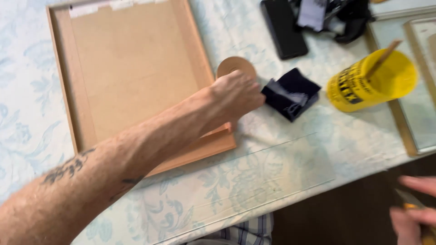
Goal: Applying brown paper tape to the back of a picture frame to seal it, involving cutting, wetting, and smoothing the tape.
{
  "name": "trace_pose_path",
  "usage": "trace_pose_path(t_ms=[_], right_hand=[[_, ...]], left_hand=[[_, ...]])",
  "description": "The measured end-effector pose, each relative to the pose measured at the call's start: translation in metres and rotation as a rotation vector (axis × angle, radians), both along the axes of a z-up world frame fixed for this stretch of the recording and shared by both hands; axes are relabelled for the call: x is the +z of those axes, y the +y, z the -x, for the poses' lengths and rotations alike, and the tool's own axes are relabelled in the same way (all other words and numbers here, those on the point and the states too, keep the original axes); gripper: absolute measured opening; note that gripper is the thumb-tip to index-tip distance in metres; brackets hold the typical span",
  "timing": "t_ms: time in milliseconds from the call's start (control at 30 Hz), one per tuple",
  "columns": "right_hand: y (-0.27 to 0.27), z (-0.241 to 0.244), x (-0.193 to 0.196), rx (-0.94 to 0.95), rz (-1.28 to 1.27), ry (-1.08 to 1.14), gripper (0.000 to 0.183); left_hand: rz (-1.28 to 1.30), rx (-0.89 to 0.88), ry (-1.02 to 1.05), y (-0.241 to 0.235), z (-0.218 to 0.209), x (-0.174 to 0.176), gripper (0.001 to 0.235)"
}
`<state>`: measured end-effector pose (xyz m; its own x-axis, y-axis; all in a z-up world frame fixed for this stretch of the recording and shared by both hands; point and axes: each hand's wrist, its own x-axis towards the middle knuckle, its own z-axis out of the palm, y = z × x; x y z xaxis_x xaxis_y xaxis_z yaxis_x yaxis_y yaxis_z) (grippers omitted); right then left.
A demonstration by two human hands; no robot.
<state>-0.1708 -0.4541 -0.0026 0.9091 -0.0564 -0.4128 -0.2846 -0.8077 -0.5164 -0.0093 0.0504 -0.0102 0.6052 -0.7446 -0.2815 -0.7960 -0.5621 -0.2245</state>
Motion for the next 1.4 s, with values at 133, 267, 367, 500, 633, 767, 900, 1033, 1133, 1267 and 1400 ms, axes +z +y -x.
trace_pose_path(t_ms=[133, 267, 367, 500, 633, 767, 900, 1033, 1133, 1267, 1400], right_hand=[[0.162, -0.011, 0.027, 0.318, 0.35, -1.023, 0.049], [0.156, -0.056, -0.021, 0.415, 0.285, -0.642, 0.057], [0.141, -0.072, -0.053, 0.517, 0.27, -0.822, 0.048], [0.13, -0.087, -0.062, 0.58, 0.379, -0.82, 0.057], [0.134, -0.09, -0.063, 0.566, 0.337, -0.889, 0.057], [0.148, -0.08, -0.054, 0.551, 0.405, -0.916, 0.058], [0.233, -0.041, -0.012, 0.579, 0.19, -1.036, 0.021], [0.335, -0.012, 0.003, 0.838, -0.025, -0.817, 0.015], [0.365, -0.017, -0.008, 0.902, 0.05, -0.802, 0.014], [0.372, -0.021, -0.007, 0.947, 0.115, -0.793, 0.016], [0.375, -0.021, -0.002, 0.965, 0.131, -0.79, 0.014]], left_hand=[[-0.029, 0.021, -0.132, 0.026, 0.027, -0.006, 0.014], [0.305, 0.113, -0.228, 0.053, 0.09, 0.014, 0.022], [0.616, 0.321, 0.14, 0.075, 0.148, 0.039, 0.012], [0.642, 0.507, 0.136, 0.11, 0.217, 0.038, 0.03], [0.689, 0.732, -0.071, 0.134, 0.276, 0.019, 0.033], [0.685, 0.831, -0.294, 0.133, 0.311, 0.0, 0.029], [0.631, 0.951, -0.372, 0.122, 0.326, -0.004, 0.04], [0.653, 1.011, -0.423, 0.117, 0.325, -0.007, 0.047], [0.595, 1.088, -0.461, 0.125, 0.329, -0.009, 0.053], [0.631, 1.119, -0.509, 0.138, 0.338, -0.01, 0.049], [0.623, 1.122, -0.494, 0.145, 0.343, -0.012, 0.05]])
